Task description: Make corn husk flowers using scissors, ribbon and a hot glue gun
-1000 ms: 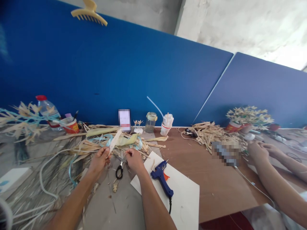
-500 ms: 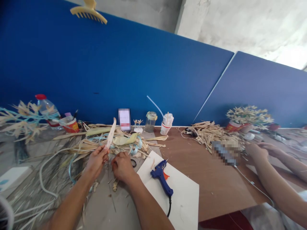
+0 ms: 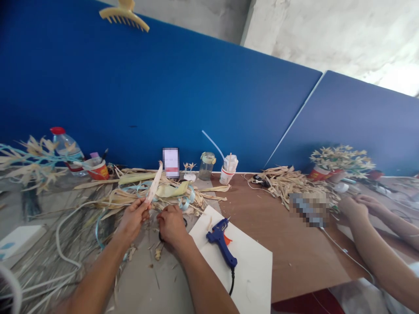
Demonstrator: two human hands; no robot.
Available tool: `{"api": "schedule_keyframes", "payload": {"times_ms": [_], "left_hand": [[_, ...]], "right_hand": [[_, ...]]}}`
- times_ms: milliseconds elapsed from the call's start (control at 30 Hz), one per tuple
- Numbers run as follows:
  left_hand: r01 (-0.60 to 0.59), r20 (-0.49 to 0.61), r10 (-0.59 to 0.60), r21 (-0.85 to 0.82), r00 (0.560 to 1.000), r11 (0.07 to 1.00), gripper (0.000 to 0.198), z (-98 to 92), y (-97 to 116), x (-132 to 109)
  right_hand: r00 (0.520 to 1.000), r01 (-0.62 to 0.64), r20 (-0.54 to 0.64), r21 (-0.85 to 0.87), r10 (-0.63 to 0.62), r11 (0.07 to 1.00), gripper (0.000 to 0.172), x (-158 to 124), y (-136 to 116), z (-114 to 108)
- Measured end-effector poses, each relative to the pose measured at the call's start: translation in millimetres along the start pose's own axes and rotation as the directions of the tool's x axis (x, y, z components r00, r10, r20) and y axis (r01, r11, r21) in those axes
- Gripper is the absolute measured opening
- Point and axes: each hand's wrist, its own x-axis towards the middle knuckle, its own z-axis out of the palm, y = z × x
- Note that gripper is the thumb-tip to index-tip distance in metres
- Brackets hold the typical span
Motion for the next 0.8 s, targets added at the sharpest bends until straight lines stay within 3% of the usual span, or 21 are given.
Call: {"api": "schedule_keyframes", "payload": {"times_ms": [133, 267, 467, 800], "left_hand": [[-0.002, -0.004, 0.002, -0.021, 1.000, 1.000, 0.036, -0.3, -1.9, 1.0], [-0.011, -0.004, 0.011, -0.022, 1.000, 1.000, 0.036, -0.4, -3.6, 1.6], [0.010, -0.013, -0.010, 0.004, 1.000, 1.000, 0.039, 2.8, 2.6, -1.4], [-0.003, -0.019, 0.003, 0.015, 1.000, 1.000, 0.038, 2.7, -0.4, -0.8]], "right_hand": [[0.988, -0.151, -0.026, -0.029, 0.150, 0.988, 0.023, 0.9, 9.0, -21.9], [0.939, -0.314, 0.099, -0.140, 0.329, 0.939, 0.024, -4.5, 14.5, -40.6], [0.930, -0.282, 0.132, -0.345, 0.344, 0.895, 0.044, -12.5, 1.7, -44.9], [0.929, -0.254, 0.153, -0.394, 0.336, 0.883, 0.041, -14.3, -10.5, -37.6]]}}
